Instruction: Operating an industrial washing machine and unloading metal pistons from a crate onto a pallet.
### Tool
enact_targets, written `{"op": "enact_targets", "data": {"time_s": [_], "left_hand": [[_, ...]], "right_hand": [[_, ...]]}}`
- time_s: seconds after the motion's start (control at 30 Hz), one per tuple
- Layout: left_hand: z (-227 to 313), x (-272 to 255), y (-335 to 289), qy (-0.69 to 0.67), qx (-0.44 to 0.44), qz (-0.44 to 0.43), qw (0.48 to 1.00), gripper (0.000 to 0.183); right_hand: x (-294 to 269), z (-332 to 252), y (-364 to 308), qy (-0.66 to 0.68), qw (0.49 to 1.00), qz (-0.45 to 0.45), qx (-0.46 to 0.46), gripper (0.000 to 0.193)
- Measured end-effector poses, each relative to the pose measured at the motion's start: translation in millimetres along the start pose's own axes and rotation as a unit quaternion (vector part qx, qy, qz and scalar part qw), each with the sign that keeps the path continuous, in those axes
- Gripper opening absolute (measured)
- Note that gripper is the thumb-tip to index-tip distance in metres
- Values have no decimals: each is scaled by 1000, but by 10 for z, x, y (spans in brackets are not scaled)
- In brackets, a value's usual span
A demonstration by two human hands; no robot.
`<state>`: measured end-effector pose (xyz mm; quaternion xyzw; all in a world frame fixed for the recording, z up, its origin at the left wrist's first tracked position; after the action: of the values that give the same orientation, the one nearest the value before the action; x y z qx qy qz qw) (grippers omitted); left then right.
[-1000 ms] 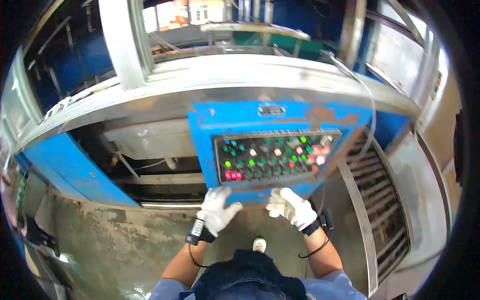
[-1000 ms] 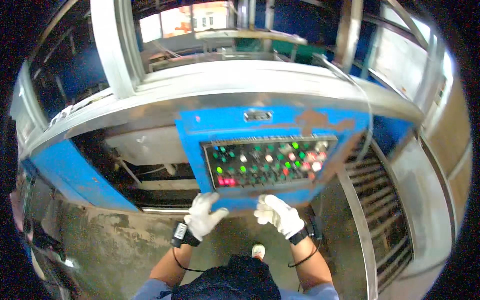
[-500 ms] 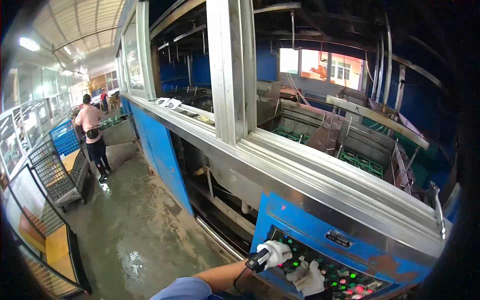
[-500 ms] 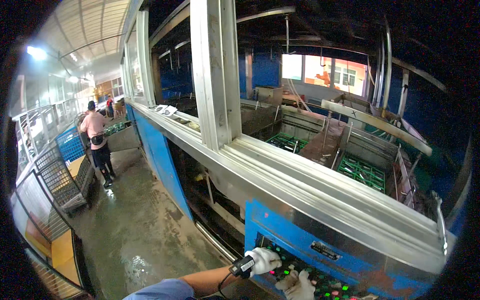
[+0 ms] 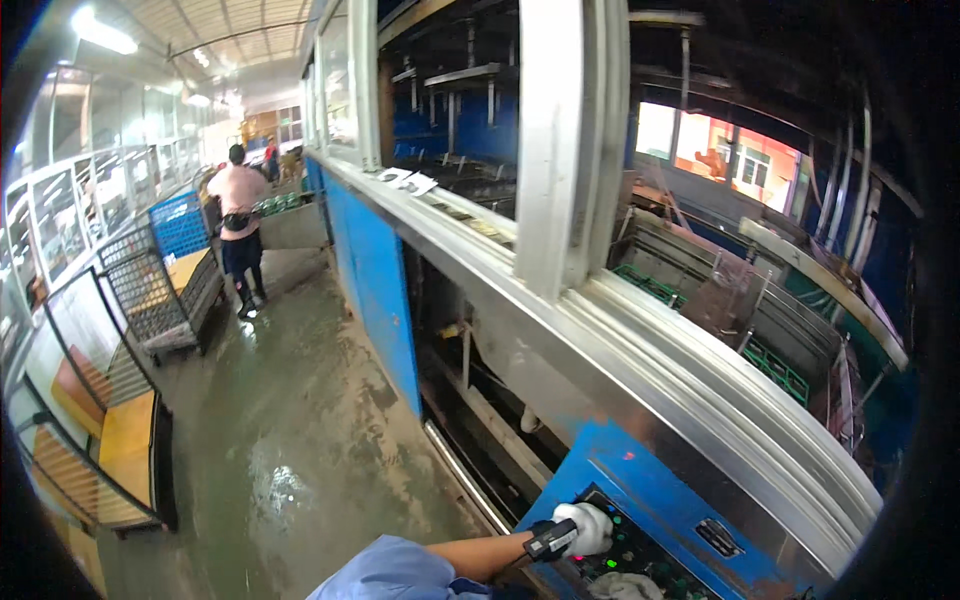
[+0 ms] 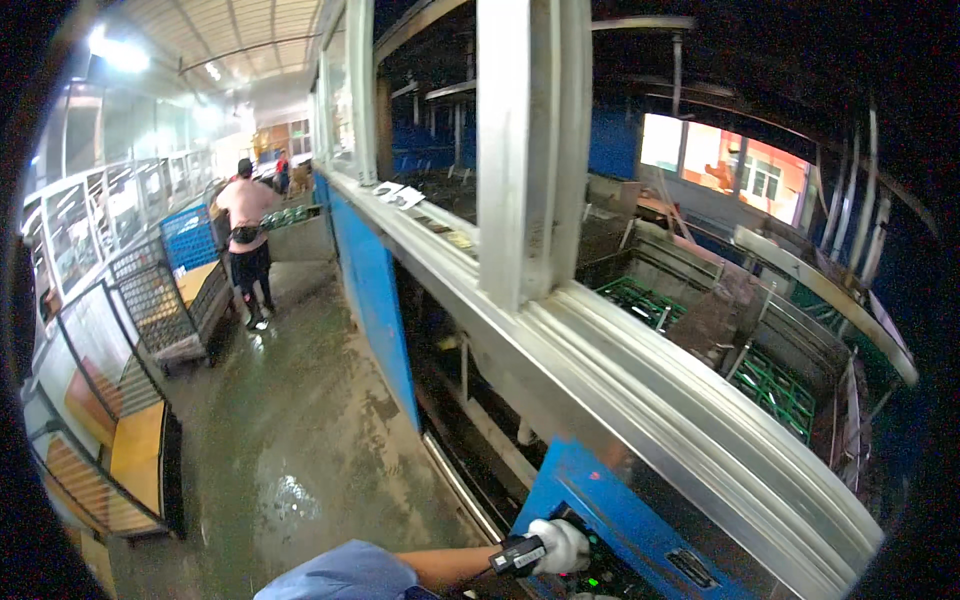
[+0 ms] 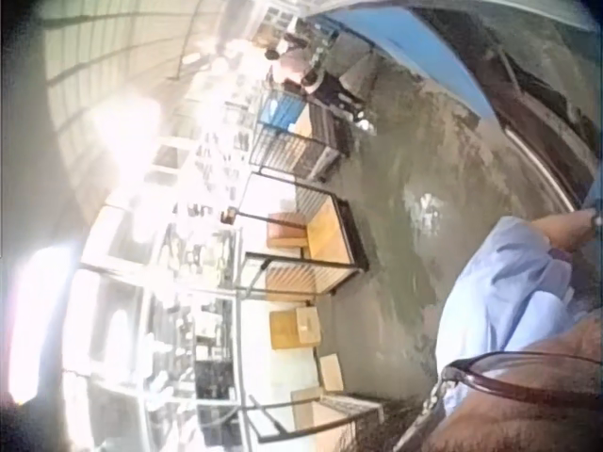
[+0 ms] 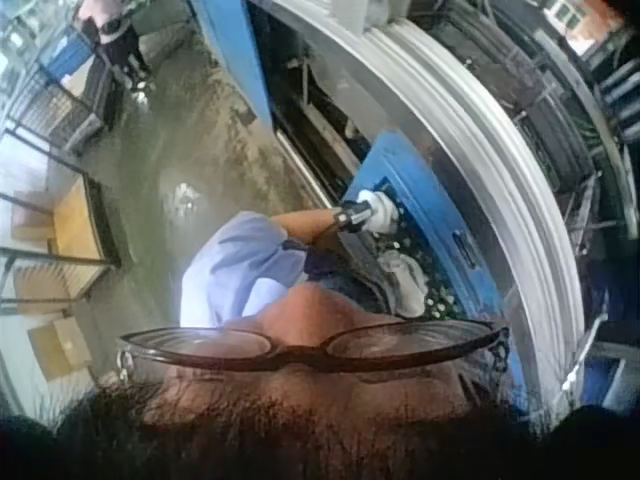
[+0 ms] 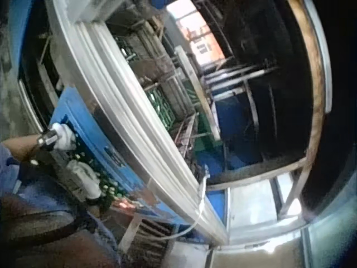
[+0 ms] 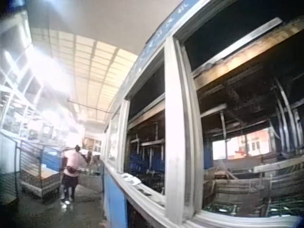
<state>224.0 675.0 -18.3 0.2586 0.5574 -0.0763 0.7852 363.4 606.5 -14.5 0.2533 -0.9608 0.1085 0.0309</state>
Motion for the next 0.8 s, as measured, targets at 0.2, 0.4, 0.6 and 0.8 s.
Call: {"op": "enact_targets", "data": {"time_s": [0.2,0.4,0.6,0.8], "left_hand": [[344,-148,-225,550,62,195,810,22],[388,100,-132,697,122,162,688,23],[206,876,-93,540,145,161,814,23],[432,27,-28,537,102,175,819,22]], "right_hand": [[273,-559,48,-80,997,5,-22,35],[275,-544,299,-183,981,44,52,37],[260,-359,494,-130,991,24,23,38],[-6,-117,558,-24,999,21,7,36]]}}
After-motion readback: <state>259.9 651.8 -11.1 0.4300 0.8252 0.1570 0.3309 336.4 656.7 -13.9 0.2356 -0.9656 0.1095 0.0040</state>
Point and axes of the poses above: each hand's wrist, its own y-axis towards the middle knuckle, its own x-axis out of the palm, z = x × y, the point moved 10 cm from there along y, towards the middle knuckle, and after that the axes turned 1 degree about -y, right-handed, at the moved point
